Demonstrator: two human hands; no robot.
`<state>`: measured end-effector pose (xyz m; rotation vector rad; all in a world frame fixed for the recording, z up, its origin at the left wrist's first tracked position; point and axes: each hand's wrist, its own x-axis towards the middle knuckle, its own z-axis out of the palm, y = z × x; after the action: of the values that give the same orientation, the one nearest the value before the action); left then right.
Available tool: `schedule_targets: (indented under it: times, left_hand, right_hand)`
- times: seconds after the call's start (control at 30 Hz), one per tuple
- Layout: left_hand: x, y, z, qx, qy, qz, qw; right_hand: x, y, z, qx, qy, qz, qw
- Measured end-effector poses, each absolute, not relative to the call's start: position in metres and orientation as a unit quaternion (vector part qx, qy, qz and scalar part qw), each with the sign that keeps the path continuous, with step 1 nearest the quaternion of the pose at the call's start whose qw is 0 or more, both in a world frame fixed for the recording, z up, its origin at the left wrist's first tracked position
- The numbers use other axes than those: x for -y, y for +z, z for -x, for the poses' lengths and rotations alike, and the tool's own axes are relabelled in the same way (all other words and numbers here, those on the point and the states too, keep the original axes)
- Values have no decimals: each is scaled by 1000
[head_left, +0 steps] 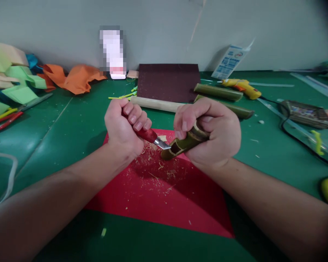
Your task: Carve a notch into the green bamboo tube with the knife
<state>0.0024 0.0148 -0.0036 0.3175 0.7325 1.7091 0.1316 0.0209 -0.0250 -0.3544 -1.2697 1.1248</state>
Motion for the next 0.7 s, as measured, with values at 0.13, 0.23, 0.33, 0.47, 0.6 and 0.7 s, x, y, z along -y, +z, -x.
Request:
schedule_targets:
  times: [0.13,0.23,0.33,0.47,0.6,0.7]
  left_hand:
    - [-15,-6,-3,-317,738,-123,583]
    - [-15,-6,-4,-320,738,-116,583]
    - [-14,-6,-5,-324,742,-108,577]
    - [-11,-7,-8,-329,746,-101,570]
    - [-7,-10,-14,-326,746,-102,571]
    - [-5,-11,-17,-326,742,-98,577]
  right_hand:
    - [-20,-24,-131,575,473,168,646]
    - [-19,-24,-132,582,462,173,646]
    - [-19,-25,-131,583,458,172,649]
    - [-17,-24,-130,583,449,177,654]
    - [-14,-23,-130,580,442,196,656]
    - [-12,-23,-129,586,440,194,653]
